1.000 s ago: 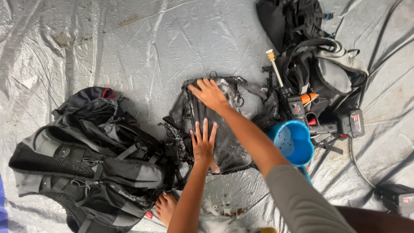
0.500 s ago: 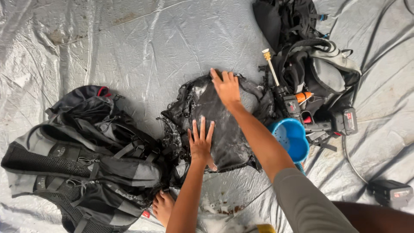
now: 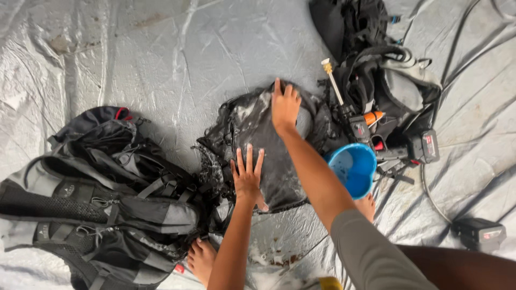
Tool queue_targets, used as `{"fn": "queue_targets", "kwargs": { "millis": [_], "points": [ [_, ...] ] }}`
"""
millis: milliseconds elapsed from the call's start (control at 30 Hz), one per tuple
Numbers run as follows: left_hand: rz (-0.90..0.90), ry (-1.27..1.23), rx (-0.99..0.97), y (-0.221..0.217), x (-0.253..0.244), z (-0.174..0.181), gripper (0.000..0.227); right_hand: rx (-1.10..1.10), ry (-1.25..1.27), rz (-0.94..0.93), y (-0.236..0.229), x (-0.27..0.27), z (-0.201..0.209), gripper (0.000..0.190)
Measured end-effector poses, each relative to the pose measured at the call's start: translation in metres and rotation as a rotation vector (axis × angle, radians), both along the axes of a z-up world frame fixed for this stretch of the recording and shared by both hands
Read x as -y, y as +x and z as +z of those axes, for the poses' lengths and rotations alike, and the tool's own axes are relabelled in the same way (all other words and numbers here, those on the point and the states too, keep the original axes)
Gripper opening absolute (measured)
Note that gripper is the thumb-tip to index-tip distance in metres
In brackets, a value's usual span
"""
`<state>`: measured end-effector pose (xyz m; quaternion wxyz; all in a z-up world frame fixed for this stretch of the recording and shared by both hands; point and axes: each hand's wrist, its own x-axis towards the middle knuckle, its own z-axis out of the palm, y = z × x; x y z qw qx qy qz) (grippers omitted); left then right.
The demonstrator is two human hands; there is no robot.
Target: The person cleans backpacks by scrubbing them with a soapy solution from a blue bucket and wiping them down.
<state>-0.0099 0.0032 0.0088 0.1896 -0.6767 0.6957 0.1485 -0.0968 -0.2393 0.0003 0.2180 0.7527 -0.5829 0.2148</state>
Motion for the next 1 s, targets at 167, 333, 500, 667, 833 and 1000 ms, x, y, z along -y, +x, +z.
{"fn": "queue_targets", "kwargs": {
  "millis": [167, 333, 500, 667, 833, 1000],
  "points": [
    [0.009, 0.106, 0.005, -0.002, 0.003, -0.020, 0.190, 0.135, 0.088, 0.331, -0.007, -0.125, -0.032, 0.051],
    [-0.009, 0.071, 0.009, 0.000, 0.004, -0.023, 0.184, 0.055, 0.184, 0.405, -0.075, -0.249, -0.062, 0.051],
    [-0.030, 0.072, 0.018, 0.004, -0.004, -0.020, 0.186, 0.017, 0.172, 0.398, -0.072, -0.237, -0.056, 0.053],
    [-0.010, 0.049, -0.033, 0.009, 0.008, -0.018, 0.195, 0.026, 0.018, 0.217, -0.049, -0.168, -0.037, 0.054],
    [-0.027, 0.071, -0.091, 0.007, 0.001, -0.023, 0.196, -0.008, 0.088, 0.184, -0.104, -0.273, -0.057, 0.048],
    [-0.026, 0.061, -0.057, 0.005, 0.000, -0.016, 0.196, 0.052, 0.065, 0.141, -0.125, -0.265, -0.062, 0.051]
  ]
}}
